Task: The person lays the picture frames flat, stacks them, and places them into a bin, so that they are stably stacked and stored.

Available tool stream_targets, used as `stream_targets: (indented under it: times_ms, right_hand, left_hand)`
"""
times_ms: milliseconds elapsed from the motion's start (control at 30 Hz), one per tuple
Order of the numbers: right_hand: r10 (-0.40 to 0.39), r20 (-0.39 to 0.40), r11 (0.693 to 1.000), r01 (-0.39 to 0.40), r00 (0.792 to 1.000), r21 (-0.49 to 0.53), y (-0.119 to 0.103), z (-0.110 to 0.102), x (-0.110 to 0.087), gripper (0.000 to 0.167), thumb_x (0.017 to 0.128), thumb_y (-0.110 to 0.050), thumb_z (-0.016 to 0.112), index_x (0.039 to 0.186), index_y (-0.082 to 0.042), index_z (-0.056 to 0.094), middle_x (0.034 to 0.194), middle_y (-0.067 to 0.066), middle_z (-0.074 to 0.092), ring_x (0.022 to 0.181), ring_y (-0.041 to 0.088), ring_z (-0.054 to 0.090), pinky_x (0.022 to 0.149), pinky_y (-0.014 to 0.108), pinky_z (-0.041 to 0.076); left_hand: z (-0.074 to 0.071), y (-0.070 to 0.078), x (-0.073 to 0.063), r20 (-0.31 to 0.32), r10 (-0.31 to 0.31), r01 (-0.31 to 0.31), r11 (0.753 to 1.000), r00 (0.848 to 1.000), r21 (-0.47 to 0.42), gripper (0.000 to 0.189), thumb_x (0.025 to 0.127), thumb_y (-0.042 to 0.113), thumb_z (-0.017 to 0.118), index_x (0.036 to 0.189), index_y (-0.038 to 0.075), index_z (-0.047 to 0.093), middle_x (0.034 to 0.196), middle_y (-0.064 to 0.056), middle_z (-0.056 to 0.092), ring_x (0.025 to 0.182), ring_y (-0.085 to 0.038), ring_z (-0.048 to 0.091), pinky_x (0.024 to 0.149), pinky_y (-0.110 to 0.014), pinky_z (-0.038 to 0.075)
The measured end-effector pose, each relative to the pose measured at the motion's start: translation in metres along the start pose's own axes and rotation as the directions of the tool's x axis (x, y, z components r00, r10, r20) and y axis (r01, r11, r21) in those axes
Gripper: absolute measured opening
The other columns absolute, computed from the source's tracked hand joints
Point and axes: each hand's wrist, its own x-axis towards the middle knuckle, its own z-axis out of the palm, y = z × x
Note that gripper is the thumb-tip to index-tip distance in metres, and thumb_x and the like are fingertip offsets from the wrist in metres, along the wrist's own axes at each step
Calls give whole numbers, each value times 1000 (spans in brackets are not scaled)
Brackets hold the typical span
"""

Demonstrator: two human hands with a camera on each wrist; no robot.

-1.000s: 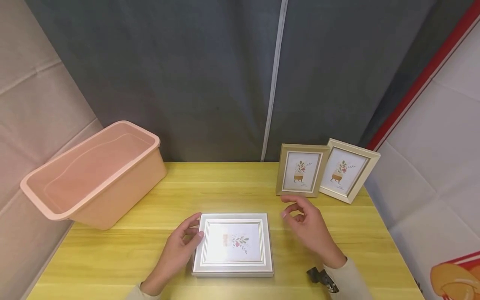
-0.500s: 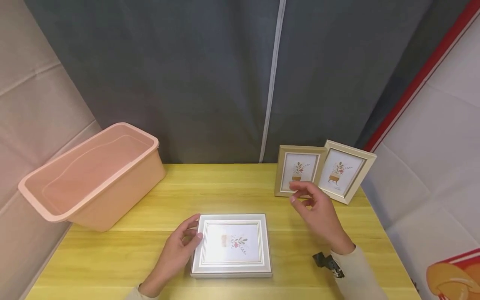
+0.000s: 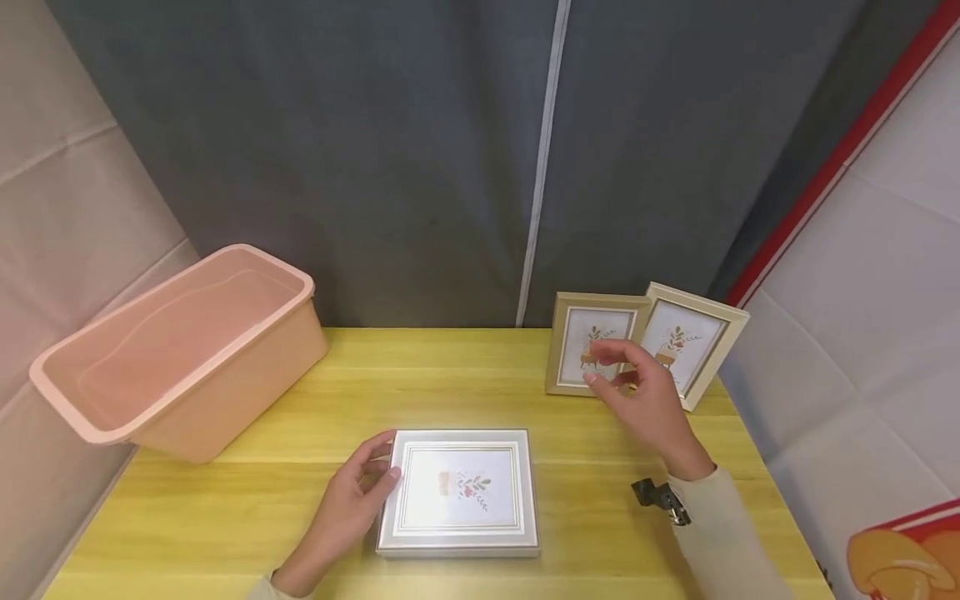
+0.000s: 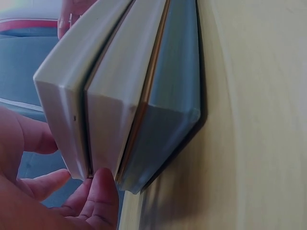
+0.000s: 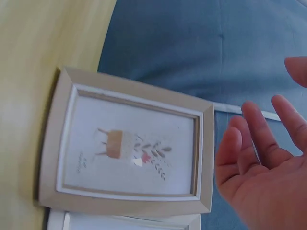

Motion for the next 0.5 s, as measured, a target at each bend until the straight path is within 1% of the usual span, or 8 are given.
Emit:
stream_targets:
  times_ms: [167, 233, 367, 500]
  right_hand:
    - [36, -54, 999, -36, 998, 7, 7, -8, 12, 38, 94, 3, 75, 131, -2, 68, 126, -9, 69, 111, 3, 61, 84, 9, 52]
    - [56, -82, 998, -57, 995, -14, 9, -13, 18, 38, 95, -1, 76, 132, -1, 67, 127, -7, 69, 112, 1, 60, 85, 9, 51]
    - [92, -128, 993, -100, 988, -56, 15, -22, 33, 39, 96, -10, 77, 134, -3, 67, 129, -4, 69, 115, 2, 59, 87, 10, 51]
    - [122, -151, 986, -138, 981, -97, 20, -28, 44, 43, 97, -17, 78, 137, -5, 66, 134, -1, 68, 117, -3, 56, 89, 11, 48]
  left_hand:
    - [1, -1, 2, 12, -6, 6, 1000, 1000, 19, 56, 100, 12, 72, 152, 19, 54, 135, -6, 65, 111, -20, 64, 85, -24, 59]
    - [1, -2, 2, 25, -11, 10, 1000, 1000, 25, 56, 100, 12, 72, 152, 20, 54, 135, -5, 65, 111, -20, 63, 86, -25, 59]
    - [3, -3, 3, 39, -11, 10, 1000, 999, 26, 56, 100, 14, 72, 152, 21, 53, 136, -5, 64, 112, -20, 62, 86, -25, 59]
    - [3, -3, 2, 46, -6, 6, 1000, 999, 17, 56, 100, 14, 72, 152, 21, 53, 136, -5, 64, 112, -21, 62, 86, -25, 59]
